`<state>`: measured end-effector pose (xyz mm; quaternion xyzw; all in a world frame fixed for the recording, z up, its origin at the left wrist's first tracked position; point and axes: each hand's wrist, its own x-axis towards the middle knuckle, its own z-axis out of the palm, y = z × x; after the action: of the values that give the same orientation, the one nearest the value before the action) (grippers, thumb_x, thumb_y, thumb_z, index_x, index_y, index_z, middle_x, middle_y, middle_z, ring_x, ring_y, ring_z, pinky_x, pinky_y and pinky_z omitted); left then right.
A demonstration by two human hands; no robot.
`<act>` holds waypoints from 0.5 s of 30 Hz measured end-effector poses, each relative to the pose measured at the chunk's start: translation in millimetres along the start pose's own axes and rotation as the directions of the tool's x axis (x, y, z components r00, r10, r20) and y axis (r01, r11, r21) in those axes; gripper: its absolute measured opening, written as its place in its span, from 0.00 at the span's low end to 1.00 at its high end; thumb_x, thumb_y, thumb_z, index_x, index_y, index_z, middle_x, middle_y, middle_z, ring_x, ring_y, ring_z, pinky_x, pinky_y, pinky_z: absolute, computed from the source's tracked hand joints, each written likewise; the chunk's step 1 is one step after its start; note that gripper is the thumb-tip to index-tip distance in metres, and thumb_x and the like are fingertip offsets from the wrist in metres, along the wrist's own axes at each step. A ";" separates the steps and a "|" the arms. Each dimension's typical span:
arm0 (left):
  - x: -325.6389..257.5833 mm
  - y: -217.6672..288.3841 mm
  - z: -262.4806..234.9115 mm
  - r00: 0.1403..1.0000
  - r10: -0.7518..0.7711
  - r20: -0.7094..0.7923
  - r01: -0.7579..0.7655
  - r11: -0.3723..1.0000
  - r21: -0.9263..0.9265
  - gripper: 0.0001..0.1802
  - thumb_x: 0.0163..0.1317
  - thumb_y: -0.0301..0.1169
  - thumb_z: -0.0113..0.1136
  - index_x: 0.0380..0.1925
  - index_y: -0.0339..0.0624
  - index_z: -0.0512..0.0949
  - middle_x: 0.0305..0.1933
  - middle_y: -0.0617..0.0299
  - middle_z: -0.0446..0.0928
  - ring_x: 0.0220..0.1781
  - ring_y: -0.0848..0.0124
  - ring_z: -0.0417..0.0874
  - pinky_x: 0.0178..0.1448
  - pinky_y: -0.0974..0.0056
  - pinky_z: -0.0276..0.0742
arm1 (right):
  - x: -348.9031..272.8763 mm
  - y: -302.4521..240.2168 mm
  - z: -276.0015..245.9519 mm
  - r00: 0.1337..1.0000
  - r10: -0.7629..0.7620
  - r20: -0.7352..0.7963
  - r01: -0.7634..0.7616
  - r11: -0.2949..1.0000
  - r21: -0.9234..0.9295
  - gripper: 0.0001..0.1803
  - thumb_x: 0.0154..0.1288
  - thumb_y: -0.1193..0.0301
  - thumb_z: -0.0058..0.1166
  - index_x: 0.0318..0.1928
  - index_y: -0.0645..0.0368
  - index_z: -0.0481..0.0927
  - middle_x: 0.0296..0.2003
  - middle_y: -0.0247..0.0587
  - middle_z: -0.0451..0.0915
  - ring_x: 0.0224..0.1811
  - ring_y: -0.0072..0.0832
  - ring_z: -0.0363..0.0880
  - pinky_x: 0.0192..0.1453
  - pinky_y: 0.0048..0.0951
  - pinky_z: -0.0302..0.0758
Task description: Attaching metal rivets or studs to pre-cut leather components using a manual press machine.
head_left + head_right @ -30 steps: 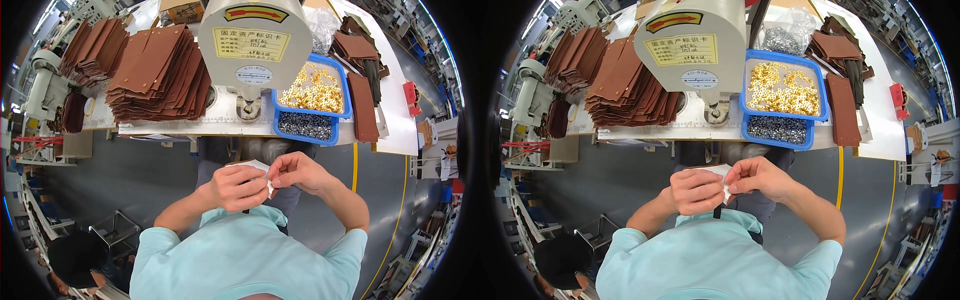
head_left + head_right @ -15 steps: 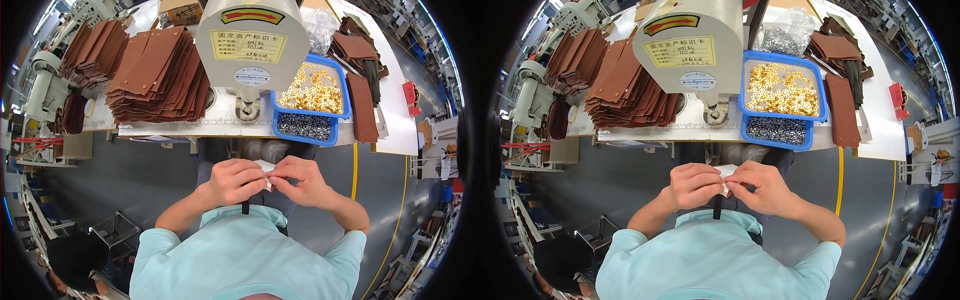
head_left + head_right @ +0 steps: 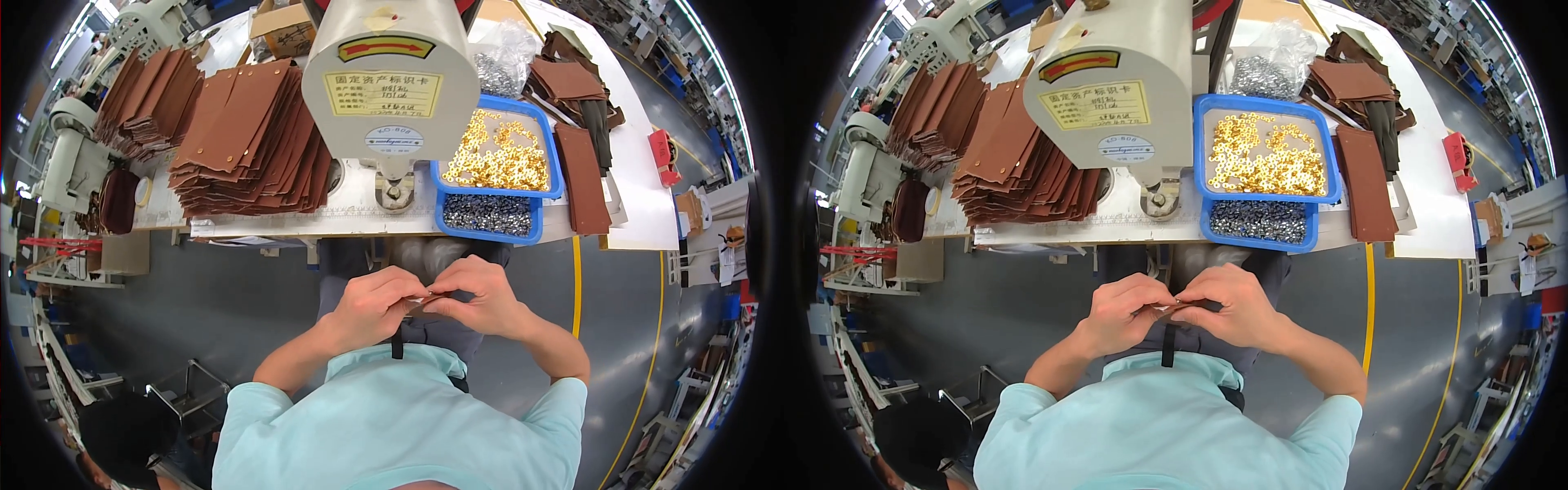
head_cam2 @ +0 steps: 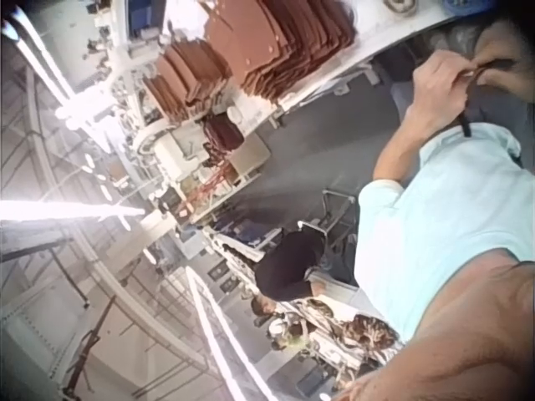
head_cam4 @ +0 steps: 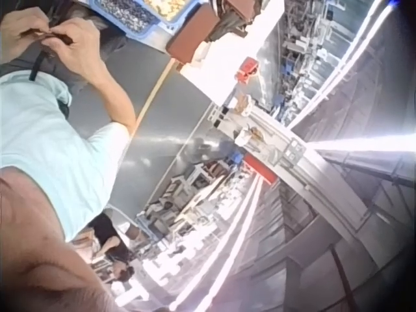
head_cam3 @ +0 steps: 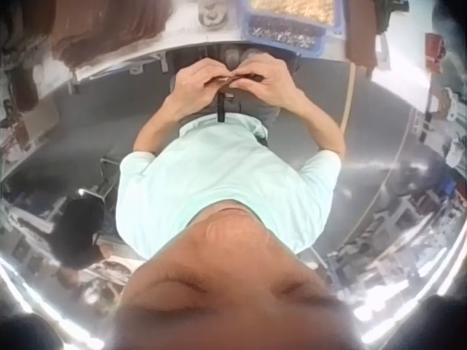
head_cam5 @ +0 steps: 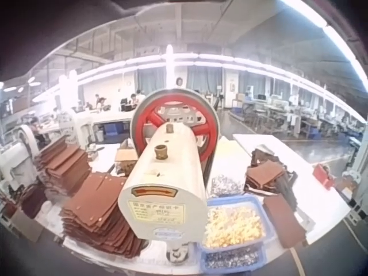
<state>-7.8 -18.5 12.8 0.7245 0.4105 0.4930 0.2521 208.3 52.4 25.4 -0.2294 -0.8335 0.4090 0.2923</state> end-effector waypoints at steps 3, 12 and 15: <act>-4.0 -0.8 -1.7 1.000 -0.021 0.014 0.021 0.999 0.041 0.14 0.51 0.15 0.70 0.39 0.38 0.85 0.37 0.59 0.84 0.34 0.63 0.86 0.36 0.63 0.85 | -0.8 0.8 4.4 0.998 -0.050 -0.029 0.048 0.997 -0.055 0.12 0.54 0.70 0.75 0.39 0.56 0.89 0.36 0.35 0.87 0.38 0.33 0.84 0.42 0.35 0.76; -3.7 0.6 3.4 0.998 0.060 -0.021 -0.059 0.997 0.045 0.14 0.49 0.17 0.73 0.36 0.41 0.86 0.35 0.61 0.84 0.33 0.66 0.86 0.33 0.64 0.84 | 1.8 -13.3 -6.7 0.992 0.106 0.069 -0.113 0.987 0.110 0.03 0.61 0.75 0.64 0.36 0.58 0.89 0.33 0.40 0.87 0.33 0.35 0.85 0.36 0.33 0.79; -4.8 0.5 3.7 0.990 0.142 -0.018 -0.138 0.983 0.121 0.14 0.47 0.19 0.74 0.36 0.43 0.86 0.35 0.63 0.85 0.32 0.68 0.86 0.30 0.65 0.82 | 4.8 -10.9 -11.5 0.976 0.167 0.141 -0.191 0.965 0.181 0.04 0.63 0.74 0.64 0.36 0.61 0.89 0.31 0.41 0.87 0.33 0.33 0.86 0.35 0.31 0.80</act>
<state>-5.1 -22.7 9.3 0.7587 0.3907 0.4936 0.1673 211.0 55.6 41.4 -0.2482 -0.7823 0.5263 0.2223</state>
